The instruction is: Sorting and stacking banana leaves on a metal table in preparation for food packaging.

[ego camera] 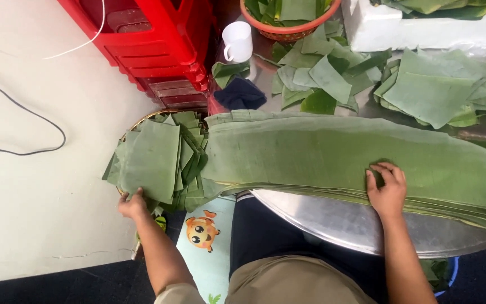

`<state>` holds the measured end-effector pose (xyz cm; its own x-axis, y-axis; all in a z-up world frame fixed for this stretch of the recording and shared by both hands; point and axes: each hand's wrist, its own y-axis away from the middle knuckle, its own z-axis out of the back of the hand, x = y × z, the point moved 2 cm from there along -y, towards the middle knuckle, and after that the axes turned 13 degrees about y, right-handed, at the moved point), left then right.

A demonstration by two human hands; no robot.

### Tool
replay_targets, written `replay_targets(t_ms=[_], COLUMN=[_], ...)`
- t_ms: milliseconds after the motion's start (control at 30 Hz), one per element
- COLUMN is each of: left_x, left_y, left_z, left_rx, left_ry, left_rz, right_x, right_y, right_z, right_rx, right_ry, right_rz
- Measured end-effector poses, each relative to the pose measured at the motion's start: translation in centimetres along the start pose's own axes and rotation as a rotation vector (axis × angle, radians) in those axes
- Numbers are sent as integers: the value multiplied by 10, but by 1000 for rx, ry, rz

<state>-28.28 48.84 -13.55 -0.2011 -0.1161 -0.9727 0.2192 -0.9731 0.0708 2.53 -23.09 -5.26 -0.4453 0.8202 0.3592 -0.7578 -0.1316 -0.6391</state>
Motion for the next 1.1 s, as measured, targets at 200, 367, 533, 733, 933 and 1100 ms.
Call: replay_targets(t_ms=[200, 367, 533, 733, 933, 1100], left_x=[-52, -107, -144, -100, -114, -104], left_y=[76, 228, 378, 373, 349, 342], left_z=[5, -13, -27, -69, -63, -61], left_rx=[73, 260, 1288, 1379, 1310, 1261], left_ry=[-249, -124, -308, -326, -320, -277], left_rz=[-155, -575, -1051, -1173, -1209, -1463], right_x=[2, 0, -2, 1, 18, 23], right_y=[1, 5, 5, 7, 7, 9], right_z=[3, 1, 1, 5, 16, 17], right_rx=[-2, -10, -20, -10, 108, 98], right_ry=[12, 89, 86, 56, -74, -59], right_rz=[-2, 37, 61, 59, 162, 177])
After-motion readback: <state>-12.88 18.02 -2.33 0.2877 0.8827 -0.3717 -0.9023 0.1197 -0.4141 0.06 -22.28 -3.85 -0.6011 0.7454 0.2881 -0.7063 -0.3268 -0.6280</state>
